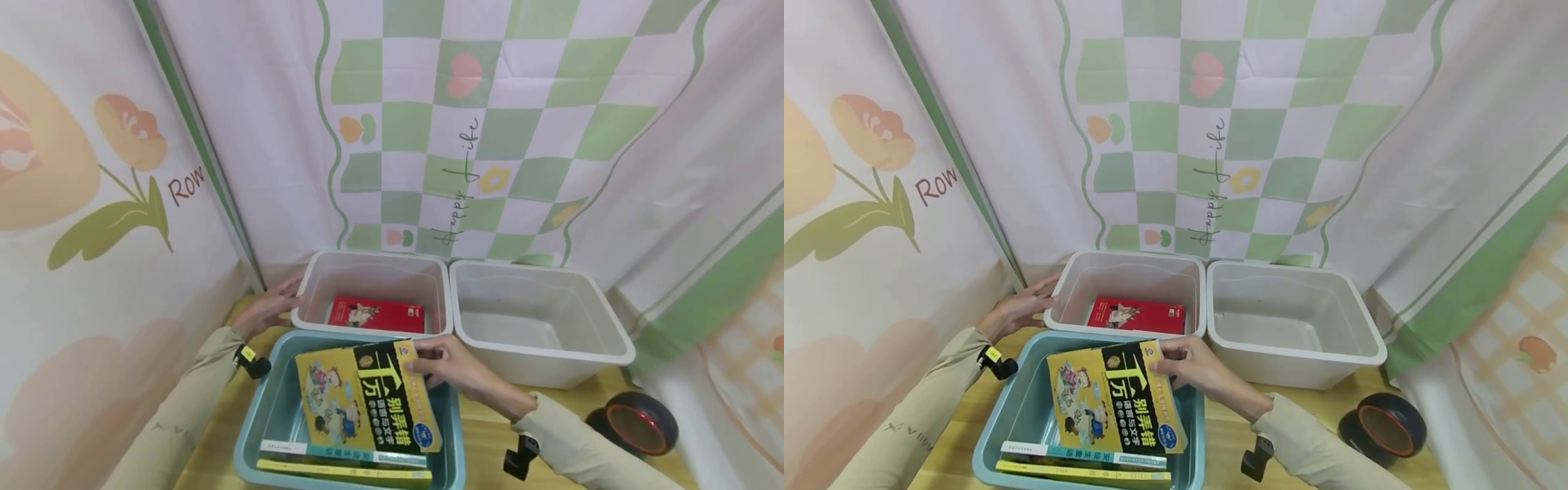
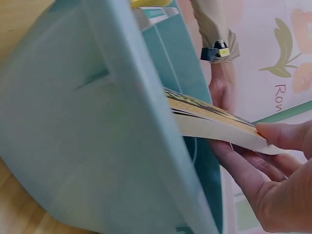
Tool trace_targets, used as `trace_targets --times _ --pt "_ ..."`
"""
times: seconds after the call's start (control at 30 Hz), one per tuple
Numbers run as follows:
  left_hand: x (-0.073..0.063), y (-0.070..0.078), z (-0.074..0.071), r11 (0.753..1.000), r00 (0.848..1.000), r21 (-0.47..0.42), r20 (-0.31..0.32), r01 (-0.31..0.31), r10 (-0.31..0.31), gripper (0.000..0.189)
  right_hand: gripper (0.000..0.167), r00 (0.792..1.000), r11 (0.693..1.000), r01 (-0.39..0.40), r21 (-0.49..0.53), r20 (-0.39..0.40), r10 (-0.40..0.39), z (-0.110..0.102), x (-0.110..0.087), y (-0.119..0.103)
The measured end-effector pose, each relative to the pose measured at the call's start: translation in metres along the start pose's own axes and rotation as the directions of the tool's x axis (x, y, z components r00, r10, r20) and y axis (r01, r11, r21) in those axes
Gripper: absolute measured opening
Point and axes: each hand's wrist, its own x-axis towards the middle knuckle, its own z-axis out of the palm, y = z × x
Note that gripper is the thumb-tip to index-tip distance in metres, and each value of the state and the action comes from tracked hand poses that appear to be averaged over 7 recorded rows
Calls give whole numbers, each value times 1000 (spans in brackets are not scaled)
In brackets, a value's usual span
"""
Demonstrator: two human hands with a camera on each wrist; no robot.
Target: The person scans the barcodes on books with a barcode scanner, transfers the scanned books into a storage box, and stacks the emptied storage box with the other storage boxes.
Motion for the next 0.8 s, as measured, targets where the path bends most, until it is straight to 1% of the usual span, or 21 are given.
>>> trace_targets --times 0.17,0.33,0.53,0.67,0.8 --pt "-2 -2 0 1000 1000 1 -2 5 -5 76 39 1000 1000 5 -11 -4 -5 -5 -2 -7" --pt "-1 0 0 1000 1000 11 -2 -12 12 76 41 999 1000 9 -27 -38 -10 -11 -3 -15" --pt "-2 -1 -1 1000 1000 12 -3 3 -3 76 43 1000 1000 9 -3 -17 -9 -15 -6 -20" --pt "-2 0 0 1000 1000 12 2 -9 9 76 43 1000 1000 4 2 -27 -4 -17 -7 -23" --pt "-1 1 1 1000 1000 0 0 -9 9 75 43 999 1000 -3 -5 -40 3 -18 -9 -27"
